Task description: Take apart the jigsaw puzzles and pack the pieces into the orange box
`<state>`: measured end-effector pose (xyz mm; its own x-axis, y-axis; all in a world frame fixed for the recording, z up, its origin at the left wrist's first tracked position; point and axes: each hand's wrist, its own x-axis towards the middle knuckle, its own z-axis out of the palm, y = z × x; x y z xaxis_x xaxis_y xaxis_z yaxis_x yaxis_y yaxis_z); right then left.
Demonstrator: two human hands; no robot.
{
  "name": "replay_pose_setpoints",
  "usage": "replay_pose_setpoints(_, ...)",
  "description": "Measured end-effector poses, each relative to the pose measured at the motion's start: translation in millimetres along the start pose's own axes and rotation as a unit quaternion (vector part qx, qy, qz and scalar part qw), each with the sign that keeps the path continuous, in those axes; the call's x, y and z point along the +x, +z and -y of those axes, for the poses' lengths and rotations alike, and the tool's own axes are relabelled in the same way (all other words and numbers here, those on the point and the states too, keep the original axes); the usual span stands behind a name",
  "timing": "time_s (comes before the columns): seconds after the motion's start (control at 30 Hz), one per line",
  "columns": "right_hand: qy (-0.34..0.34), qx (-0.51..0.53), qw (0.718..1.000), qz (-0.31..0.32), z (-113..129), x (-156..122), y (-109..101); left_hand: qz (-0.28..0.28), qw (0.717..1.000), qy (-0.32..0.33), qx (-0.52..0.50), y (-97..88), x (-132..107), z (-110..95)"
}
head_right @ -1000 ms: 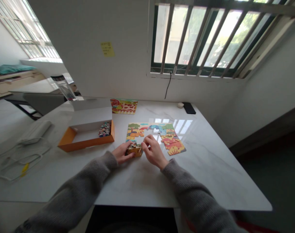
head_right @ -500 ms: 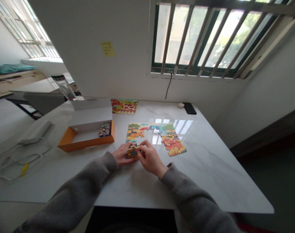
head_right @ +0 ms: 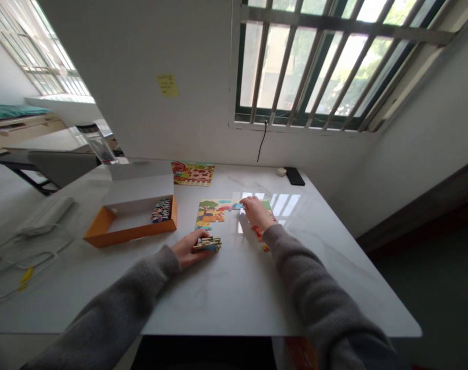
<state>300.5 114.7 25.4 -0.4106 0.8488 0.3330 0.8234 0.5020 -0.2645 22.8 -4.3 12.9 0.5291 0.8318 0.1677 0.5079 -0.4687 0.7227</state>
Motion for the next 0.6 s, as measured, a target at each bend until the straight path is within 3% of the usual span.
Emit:
replay_pose_setpoints(0.13,-0.004,-0.063,0.998,0.023,-4,28,20,-0.025,0.999,0.005,0.028,-1.7,0,1)
replay_pose_setpoints(0.27,0.001,-0.093,0.995,0.031,-2,38,34,-0.060,0.997,0.008,0.053,-4.4,0,7)
replay_pose_setpoints(0.6,-0.011,-0.123,0.991,0.053,-3,43,39,-0.062,0.998,-0.012,0.009,-3.0,2,17)
